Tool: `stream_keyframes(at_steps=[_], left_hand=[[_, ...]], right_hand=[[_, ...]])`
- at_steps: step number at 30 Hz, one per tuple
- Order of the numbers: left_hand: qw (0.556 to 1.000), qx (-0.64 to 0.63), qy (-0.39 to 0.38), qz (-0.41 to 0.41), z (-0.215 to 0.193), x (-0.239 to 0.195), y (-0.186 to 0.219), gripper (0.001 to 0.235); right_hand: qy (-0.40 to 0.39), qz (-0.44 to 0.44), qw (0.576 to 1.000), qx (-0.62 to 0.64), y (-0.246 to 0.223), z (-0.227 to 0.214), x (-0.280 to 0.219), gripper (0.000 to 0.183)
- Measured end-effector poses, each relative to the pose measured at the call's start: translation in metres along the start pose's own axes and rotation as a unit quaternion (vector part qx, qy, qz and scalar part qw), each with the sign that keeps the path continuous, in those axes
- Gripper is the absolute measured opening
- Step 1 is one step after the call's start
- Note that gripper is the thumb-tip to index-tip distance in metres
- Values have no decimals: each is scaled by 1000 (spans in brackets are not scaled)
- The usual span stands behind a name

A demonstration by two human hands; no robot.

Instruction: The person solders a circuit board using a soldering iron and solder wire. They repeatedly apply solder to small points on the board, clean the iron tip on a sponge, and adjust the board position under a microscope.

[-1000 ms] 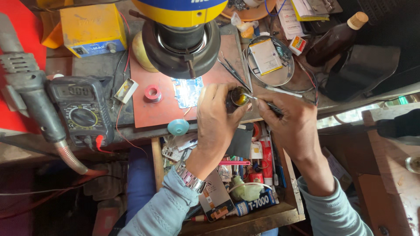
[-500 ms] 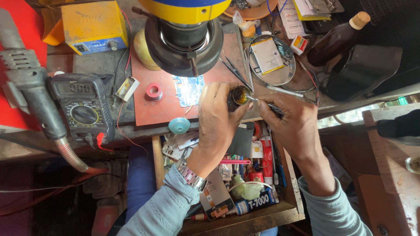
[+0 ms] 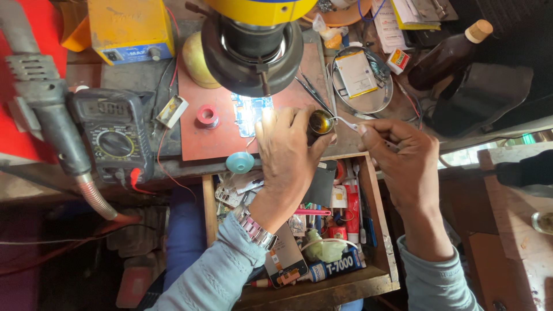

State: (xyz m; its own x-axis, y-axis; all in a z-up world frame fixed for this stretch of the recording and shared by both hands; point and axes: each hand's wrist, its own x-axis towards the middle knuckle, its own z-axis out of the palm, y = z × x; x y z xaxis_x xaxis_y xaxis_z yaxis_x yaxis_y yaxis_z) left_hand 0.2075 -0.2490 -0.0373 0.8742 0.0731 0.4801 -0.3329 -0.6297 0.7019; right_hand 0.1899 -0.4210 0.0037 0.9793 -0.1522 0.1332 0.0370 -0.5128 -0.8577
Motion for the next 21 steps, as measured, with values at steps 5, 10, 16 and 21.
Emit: stream_keyframes(at_steps=[5,10,16,21], left_hand=[[1000,10,9,-8,-18,-12,0,65],[996,68,35,-40,-63,-34,-23,70],[994,71,75,-45,-86,-46,-47,57],[995,40,67,-65,-88,-48,-54,44]], right_hand=[[5,16,993,113,-6,10,-3,14],[-11,35,995,96,-20,48,-26,15],[21,-133,991,-1,-21,105,-45,17],[24,-106,994,3,-19,117,-48,17]])
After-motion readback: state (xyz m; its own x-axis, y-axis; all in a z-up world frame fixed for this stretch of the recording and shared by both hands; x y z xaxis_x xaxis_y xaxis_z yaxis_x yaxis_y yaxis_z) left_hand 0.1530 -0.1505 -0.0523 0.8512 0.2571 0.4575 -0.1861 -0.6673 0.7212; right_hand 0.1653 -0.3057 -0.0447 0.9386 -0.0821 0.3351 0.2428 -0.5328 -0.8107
